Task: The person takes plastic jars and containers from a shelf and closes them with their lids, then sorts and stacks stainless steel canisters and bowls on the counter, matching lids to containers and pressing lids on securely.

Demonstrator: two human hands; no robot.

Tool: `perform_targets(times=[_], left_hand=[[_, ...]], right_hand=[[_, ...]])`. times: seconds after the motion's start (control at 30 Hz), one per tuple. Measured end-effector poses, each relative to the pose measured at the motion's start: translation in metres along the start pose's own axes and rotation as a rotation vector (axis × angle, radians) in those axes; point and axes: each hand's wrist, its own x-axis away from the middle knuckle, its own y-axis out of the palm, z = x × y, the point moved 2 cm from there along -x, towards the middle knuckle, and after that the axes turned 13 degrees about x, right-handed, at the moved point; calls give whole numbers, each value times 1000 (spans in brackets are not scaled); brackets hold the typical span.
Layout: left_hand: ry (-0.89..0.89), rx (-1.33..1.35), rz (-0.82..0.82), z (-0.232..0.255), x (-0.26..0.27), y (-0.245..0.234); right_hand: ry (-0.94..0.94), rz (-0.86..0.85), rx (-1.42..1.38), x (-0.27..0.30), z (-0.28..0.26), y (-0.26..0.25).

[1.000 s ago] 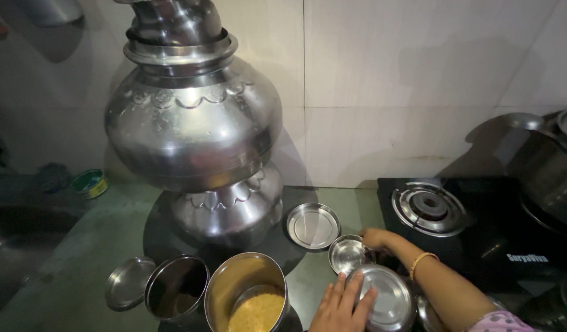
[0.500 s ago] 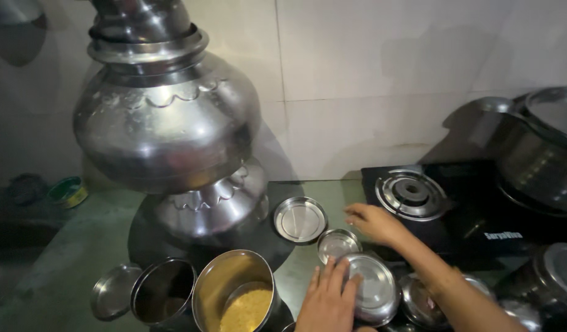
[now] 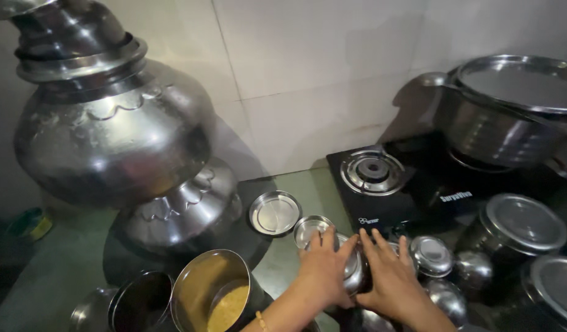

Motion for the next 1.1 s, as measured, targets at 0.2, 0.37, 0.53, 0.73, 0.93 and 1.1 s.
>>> perform_targets(times=[0.2, 0.37, 0.53, 0.73, 0.93, 1.1], left_hand=[[-24, 73, -5, -1, 7, -9], [-3, 63, 6, -2, 9, -10], [5, 81, -29, -5, 5, -15], [61, 255, -36, -21, 0, -41], [177, 864, -44, -62, 12, -79], [-24, 1829, -109, -94, 10, -80]], right_hand=[[-25, 52, -91, 4, -15, -11], [-55, 98, -96, 6, -16, -10], [-30, 86, -103, 8, -17, -11], [11, -24, -75, 7, -14, -13], [-86, 86, -585, -8, 7, -30], [52, 35, -1035, -57, 4, -38]])
